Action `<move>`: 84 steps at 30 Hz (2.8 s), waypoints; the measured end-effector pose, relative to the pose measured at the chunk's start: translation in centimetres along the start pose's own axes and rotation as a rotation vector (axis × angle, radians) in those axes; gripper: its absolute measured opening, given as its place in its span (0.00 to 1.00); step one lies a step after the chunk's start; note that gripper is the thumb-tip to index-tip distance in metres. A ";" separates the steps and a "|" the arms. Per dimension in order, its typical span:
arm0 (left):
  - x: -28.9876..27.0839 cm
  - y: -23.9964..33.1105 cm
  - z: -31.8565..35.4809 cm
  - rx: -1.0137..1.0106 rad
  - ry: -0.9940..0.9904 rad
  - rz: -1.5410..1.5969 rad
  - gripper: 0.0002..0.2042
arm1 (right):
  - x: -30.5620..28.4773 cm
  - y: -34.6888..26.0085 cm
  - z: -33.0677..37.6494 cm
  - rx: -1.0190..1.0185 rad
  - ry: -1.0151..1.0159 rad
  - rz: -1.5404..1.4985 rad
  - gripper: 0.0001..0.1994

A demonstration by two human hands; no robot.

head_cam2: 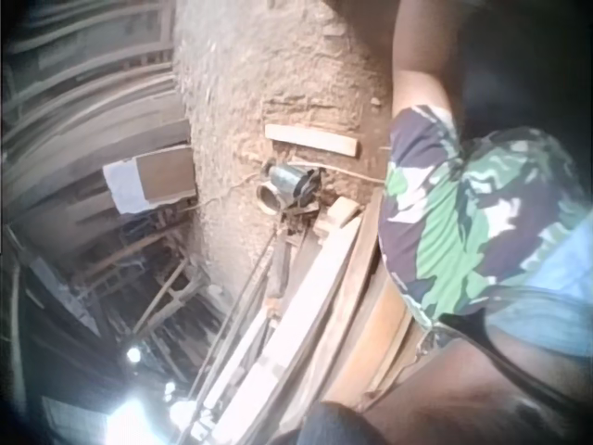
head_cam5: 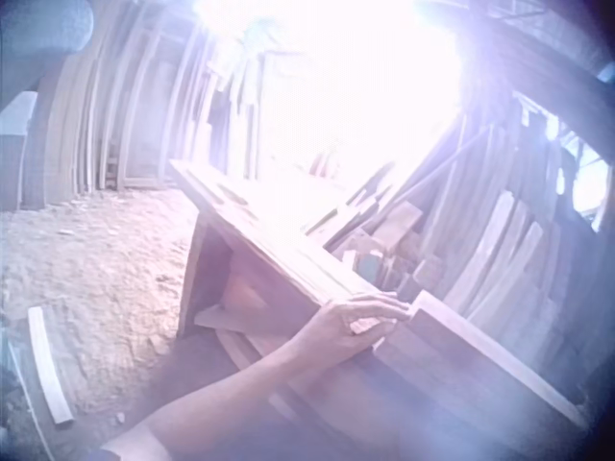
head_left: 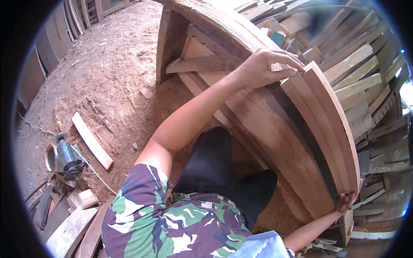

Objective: The person marks guide lines on wooden planks using a square ruler and a pen. They position the ruler against the wood edges to draw straight lines on multiple pieces of wood.

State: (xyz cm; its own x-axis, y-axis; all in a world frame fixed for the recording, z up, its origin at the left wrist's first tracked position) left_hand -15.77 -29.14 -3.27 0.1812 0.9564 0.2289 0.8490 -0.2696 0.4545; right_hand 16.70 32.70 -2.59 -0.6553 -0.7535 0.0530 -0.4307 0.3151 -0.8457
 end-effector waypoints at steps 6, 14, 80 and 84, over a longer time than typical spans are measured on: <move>-0.1 -0.3 -0.2 0.050 0.008 -0.010 0.10 | 0.1 0.0 0.0 -0.004 0.007 0.020 0.44; 0.3 -0.7 -0.1 0.020 0.014 -0.071 0.11 | -2.0 0.9 -0.8 0.024 0.037 0.016 0.48; -11.7 -10.1 -5.5 -0.773 -0.255 0.005 0.42 | 8.1 -2.1 1.8 -0.162 -0.035 -0.219 0.37; -11.2 -8.9 -5.8 -0.773 -0.259 0.032 0.34 | 8.1 -2.1 1.8 -0.117 -0.040 -0.147 0.37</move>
State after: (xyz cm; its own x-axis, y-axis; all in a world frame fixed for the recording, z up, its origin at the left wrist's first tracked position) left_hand -28.27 -38.08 -4.92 0.3893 0.9169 0.0883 0.2762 -0.2076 0.9384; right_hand 13.41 24.92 -1.30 -0.5555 -0.8182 0.1486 -0.5911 0.2627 -0.7626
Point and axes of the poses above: each hand's wrist, its own z-axis away from the middle knuckle, its own x-axis out of the palm, y = z × x, the point moved 9 cm from there along -z, towards the middle knuckle, and after that the axes turned 15 degrees about y, right-handed, at the moved point
